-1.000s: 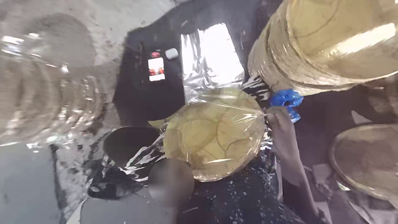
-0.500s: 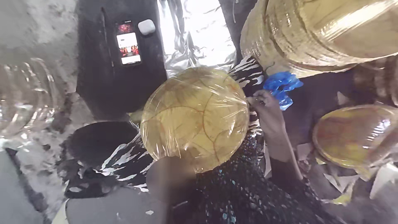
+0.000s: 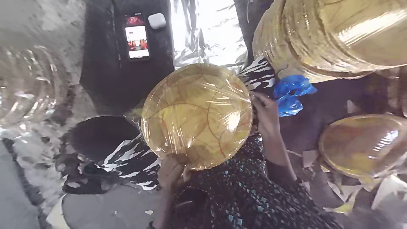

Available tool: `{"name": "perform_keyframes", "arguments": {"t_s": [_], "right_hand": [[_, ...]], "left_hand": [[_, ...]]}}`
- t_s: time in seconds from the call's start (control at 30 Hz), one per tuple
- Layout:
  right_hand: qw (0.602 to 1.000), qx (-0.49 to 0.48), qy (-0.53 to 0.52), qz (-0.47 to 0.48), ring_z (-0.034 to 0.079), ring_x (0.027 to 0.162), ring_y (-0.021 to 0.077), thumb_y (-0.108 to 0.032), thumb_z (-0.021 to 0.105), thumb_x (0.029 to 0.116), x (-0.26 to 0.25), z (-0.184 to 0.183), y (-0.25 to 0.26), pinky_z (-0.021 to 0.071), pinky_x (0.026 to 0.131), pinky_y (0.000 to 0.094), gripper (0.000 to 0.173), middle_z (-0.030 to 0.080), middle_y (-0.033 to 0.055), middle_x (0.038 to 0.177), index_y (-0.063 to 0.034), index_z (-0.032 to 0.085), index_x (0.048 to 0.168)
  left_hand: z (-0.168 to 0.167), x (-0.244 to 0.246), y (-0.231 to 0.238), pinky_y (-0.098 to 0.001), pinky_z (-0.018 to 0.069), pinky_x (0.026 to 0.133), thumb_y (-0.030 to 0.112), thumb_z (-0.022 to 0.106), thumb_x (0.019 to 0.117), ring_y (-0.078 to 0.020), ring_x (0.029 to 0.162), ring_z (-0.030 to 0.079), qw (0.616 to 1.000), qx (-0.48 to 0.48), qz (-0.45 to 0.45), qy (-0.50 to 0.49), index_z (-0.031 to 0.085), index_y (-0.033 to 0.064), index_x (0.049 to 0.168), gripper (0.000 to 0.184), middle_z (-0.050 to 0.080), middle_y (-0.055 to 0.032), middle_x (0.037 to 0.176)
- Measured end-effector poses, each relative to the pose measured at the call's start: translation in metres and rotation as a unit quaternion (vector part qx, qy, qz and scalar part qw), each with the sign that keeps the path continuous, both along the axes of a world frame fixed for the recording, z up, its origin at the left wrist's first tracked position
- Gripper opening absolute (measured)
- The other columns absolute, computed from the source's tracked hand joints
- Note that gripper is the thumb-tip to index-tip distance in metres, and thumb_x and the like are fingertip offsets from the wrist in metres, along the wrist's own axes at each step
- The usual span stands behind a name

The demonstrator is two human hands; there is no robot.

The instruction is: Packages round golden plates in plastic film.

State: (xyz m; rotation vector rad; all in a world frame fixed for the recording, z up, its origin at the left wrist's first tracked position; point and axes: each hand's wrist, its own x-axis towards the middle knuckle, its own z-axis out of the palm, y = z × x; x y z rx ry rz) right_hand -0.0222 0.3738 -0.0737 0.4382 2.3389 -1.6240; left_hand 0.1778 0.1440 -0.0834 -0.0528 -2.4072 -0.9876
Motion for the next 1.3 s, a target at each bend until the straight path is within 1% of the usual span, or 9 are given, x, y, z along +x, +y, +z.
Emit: {"name": "perform_keyframes", "arguments": {"t_s": [0.1, 0.17, 0.33, 0.4, 0.7, 0.97, 1.07, 1.2, 1.3], "right_hand": [[1.000, -0.011, -0.002, -0.027, 0.062, 0.081, 0.0021, -0.011, 0.063, 0.0995, -0.002, -0.002, -0.004, 0.0530, 0.071, 0.0228, 0.024, 0.065, 0.0025, 0.104, -0.0042, 0.058, 0.122], [0.999, 0.011, -0.006, -0.032, 0.059, 0.070, 0.0011, -0.013, 0.064, 0.0997, -0.002, -0.004, -0.007, 0.0502, 0.063, 0.0211, 0.016, 0.067, 0.0015, 0.093, -0.0035, 0.067, 0.113], [0.994, -0.010, -0.050, 0.098, 0.063, 0.098, 0.0044, -0.013, 0.050, 0.1068, -0.003, 0.001, 0.007, 0.0536, 0.085, 0.0265, 0.030, 0.064, 0.0052, 0.126, -0.0038, 0.064, 0.132], [0.989, -0.020, -0.061, 0.135, 0.063, 0.100, 0.0073, -0.011, 0.053, 0.1045, -0.006, 0.004, 0.013, 0.0540, 0.086, 0.0290, 0.033, 0.063, 0.0076, 0.129, -0.0033, 0.062, 0.135], [0.989, -0.048, -0.063, 0.126, 0.061, 0.072, 0.0010, -0.005, 0.054, 0.1031, -0.007, -0.011, 0.004, 0.0546, 0.066, 0.0210, 0.018, 0.066, 0.0008, 0.096, -0.0022, 0.066, 0.116], [0.976, -0.025, -0.007, 0.215, 0.061, 0.102, 0.0066, -0.004, 0.052, 0.1026, -0.005, -0.015, 0.012, 0.0529, 0.089, 0.0279, 0.024, 0.063, 0.0069, 0.122, 0.0006, 0.066, 0.121], [0.958, -0.022, -0.063, 0.279, 0.061, 0.111, 0.0157, -0.003, 0.055, 0.1016, -0.014, -0.006, 0.019, 0.0566, 0.087, 0.0338, 0.029, 0.054, 0.0118, 0.140, 0.0000, 0.064, 0.129], [0.938, -0.061, -0.057, 0.337, 0.059, 0.116, 0.0112, -0.006, 0.058, 0.0980, -0.022, -0.007, 0.031, 0.0541, 0.090, 0.0276, 0.031, 0.052, 0.0089, 0.146, -0.0007, 0.066, 0.127], [0.925, -0.088, -0.035, 0.367, 0.060, 0.103, 0.0022, -0.012, 0.067, 0.0896, -0.024, -0.013, 0.034, 0.0530, 0.084, 0.0182, 0.033, 0.054, 0.0056, 0.135, -0.0004, 0.067, 0.121]], "left_hand": [[-0.001, -0.001, -0.001, -0.0237, 0.0518, 0.080, 0.033, 0.044, 0.1082, -0.0141, 0.078, 0.064, 1.000, -0.001, -0.010, -0.002, 0.050, 0.0109, 0.071, 0.044, 0.064, -0.0055, 0.075], [0.000, -0.002, -0.002, -0.0240, 0.0519, 0.079, 0.033, 0.044, 0.1081, -0.0151, 0.076, 0.064, 1.000, -0.004, -0.010, -0.002, 0.051, 0.0102, 0.070, 0.045, 0.064, -0.0058, 0.073], [0.002, 0.000, -0.005, -0.0252, 0.0526, 0.078, 0.034, 0.044, 0.1081, -0.0158, 0.076, 0.065, 1.000, -0.003, 0.005, -0.017, 0.050, 0.0095, 0.068, 0.047, 0.064, -0.0072, 0.072], [0.001, 0.001, -0.007, -0.0250, 0.0530, 0.077, 0.035, 0.045, 0.1080, -0.0162, 0.076, 0.065, 1.000, -0.004, 0.004, -0.015, 0.049, 0.0095, 0.068, 0.048, 0.064, -0.0075, 0.072], [-0.002, 0.001, -0.010, -0.0264, 0.0506, 0.075, 0.034, 0.044, 0.1084, -0.0179, 0.070, 0.062, 1.000, -0.019, 0.012, 0.010, 0.049, 0.0098, 0.068, 0.048, 0.061, -0.0080, 0.069], [-0.003, -0.001, -0.013, -0.0266, 0.0509, 0.077, 0.034, 0.043, 0.1086, -0.0178, 0.072, 0.063, 0.999, -0.027, 0.027, 0.006, 0.050, 0.0092, 0.068, 0.048, 0.061, -0.0079, 0.068], [-0.002, 0.000, -0.014, -0.0278, 0.0504, 0.076, 0.032, 0.043, 0.1081, -0.0195, 0.070, 0.062, 0.999, -0.029, 0.027, 0.000, 0.052, 0.0077, 0.069, 0.047, 0.062, -0.0091, 0.068], [-0.003, -0.002, -0.019, -0.0278, 0.0509, 0.075, 0.033, 0.043, 0.1088, -0.0190, 0.070, 0.062, 0.999, -0.027, 0.024, 0.010, 0.052, 0.0082, 0.070, 0.047, 0.061, -0.0086, 0.068], [-0.004, 0.000, -0.020, -0.0272, 0.0498, 0.074, 0.034, 0.043, 0.1092, -0.0182, 0.068, 0.060, 0.999, -0.034, 0.028, 0.024, 0.048, 0.0093, 0.069, 0.047, 0.059, -0.0080, 0.067]]}}
